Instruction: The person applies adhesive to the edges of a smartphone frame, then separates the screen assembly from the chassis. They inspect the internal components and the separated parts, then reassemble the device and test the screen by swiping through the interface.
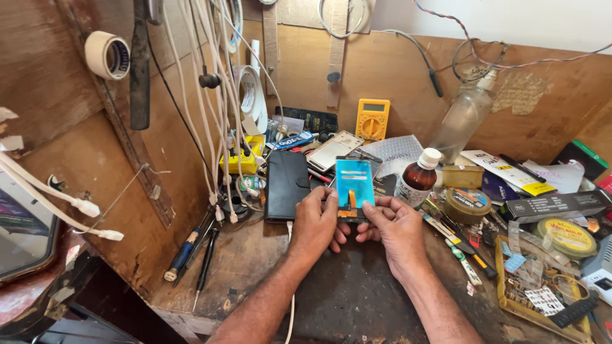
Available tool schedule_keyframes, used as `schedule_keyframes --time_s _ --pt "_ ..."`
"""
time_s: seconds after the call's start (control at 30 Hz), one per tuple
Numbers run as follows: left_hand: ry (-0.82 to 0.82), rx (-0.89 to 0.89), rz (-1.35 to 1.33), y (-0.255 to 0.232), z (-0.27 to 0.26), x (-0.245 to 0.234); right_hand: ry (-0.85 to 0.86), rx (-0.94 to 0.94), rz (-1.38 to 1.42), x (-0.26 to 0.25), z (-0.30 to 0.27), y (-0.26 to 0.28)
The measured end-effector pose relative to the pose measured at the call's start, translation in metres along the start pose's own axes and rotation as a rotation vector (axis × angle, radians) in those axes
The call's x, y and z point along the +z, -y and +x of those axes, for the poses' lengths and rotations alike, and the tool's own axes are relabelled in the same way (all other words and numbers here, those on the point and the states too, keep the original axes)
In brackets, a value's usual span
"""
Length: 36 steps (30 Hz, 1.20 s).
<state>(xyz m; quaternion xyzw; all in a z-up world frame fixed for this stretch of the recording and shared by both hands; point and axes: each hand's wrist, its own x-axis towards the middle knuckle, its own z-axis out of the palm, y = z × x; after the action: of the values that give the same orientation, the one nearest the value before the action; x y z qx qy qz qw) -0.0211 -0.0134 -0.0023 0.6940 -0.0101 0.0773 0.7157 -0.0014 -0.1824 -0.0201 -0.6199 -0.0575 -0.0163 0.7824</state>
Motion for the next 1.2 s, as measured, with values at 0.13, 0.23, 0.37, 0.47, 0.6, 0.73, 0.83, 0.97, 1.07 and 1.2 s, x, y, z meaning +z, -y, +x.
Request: schedule_keyframes --time_s 0.13,0.23,0.37,0.47,0.6,0.73,0.83,0.97,1.07,1.2 --pt "-0.077 0.04 0.042 -0.014 -0.007 -0.001 -0.035 0.012 0.03 0.0 0.004 -0.004" --pt "-0.147 0.131 0.103 -0.013 -0.009 -0.002 0.002 0.016 0.057 0.002 0.008 -0.005" --pt "-0.265 0.38 0.249 -0.003 -0.003 -0.003 0.051 -0.024 0.037 0.007 0.007 -0.005" --pt "-0.269 0.405 0.29 0.001 -0.002 -0.003 0.058 -0.111 -0.124 0.009 0.003 -0.004" --pt "-0.2 0.379 0.273 -0.004 -0.007 0.0 -0.037 -0.304 -0.472 0.014 -0.005 0.001" --pt "-0.184 0.452 0.354 -0.026 -0.018 -0.002 -0.088 -0.454 -0.594 0.019 -0.015 0.01" --pt "-0.194 0.449 0.305 -0.051 -0.036 -0.002 -0.085 -0.489 -0.587 0.02 -0.02 0.014" --pt "-0.184 0.472 0.032 -0.071 -0.093 -0.002 -0.075 -0.518 -0.573 0.023 -0.021 0.015" --pt "-0.237 0.433 -0.095 -0.067 -0.142 -0.005 -0.056 -0.569 -0.535 0.024 -0.025 0.016" --pt "-0.336 0.151 -0.378 -0.039 -0.186 -0.032 -0.019 -0.514 -0.376 0.035 -0.048 0.027"
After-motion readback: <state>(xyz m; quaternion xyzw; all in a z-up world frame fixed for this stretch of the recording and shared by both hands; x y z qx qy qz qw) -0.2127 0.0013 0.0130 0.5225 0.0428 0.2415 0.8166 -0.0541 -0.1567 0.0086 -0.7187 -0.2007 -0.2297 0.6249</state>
